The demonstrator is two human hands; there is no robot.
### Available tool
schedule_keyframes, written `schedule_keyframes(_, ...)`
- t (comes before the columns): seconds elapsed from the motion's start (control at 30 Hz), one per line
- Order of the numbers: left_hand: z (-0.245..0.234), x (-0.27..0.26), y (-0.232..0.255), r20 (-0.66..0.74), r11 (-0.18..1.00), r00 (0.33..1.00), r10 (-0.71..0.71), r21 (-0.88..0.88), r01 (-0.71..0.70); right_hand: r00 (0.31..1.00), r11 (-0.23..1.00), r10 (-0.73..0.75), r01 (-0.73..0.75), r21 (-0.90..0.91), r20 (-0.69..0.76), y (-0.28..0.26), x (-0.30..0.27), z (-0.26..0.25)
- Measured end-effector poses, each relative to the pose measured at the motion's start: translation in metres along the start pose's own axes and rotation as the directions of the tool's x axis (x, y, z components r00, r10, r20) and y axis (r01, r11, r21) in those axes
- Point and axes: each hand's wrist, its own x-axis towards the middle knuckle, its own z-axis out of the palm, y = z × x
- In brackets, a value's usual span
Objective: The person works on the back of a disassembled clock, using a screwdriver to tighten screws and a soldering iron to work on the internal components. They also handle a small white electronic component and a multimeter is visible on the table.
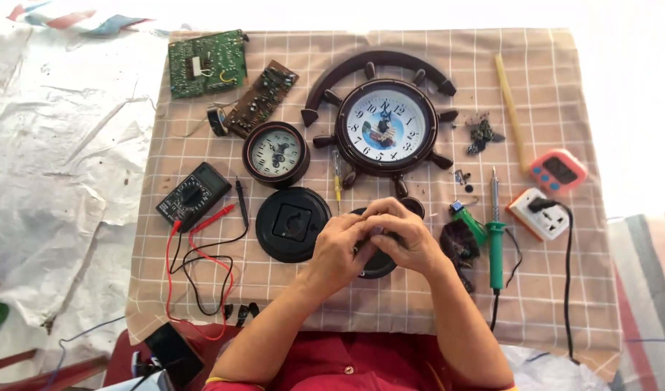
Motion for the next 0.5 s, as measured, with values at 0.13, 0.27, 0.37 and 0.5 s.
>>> schedule_keyframes(0.13,-0.007,-0.021,-0.007,-0.022,0.996,0.998,-0.062,0.062,0.063,0.979,0.990,-0.081,0.056,-0.131,-0.190,0.016,-0.005,-0.008)
schedule_keyframes(0.27,-0.007,-0.051,-0.012,0.071,0.990,0.997,0.011,0.142,-0.021,0.917,0.986,-0.063,-0.005,-0.169,-0.394,0.019,-0.010,-0.019)
schedule_keyframes(0.37,-0.001,-0.070,-0.017,0.080,0.979,0.996,0.047,0.194,-0.062,0.891,0.990,-0.074,0.013,-0.138,-0.449,0.021,-0.010,-0.020)
schedule_keyframes(0.5,0.012,-0.082,-0.032,0.064,0.952,0.996,0.054,0.298,-0.071,0.876,0.996,-0.076,0.046,-0.074,-0.476,0.028,-0.011,-0.017)
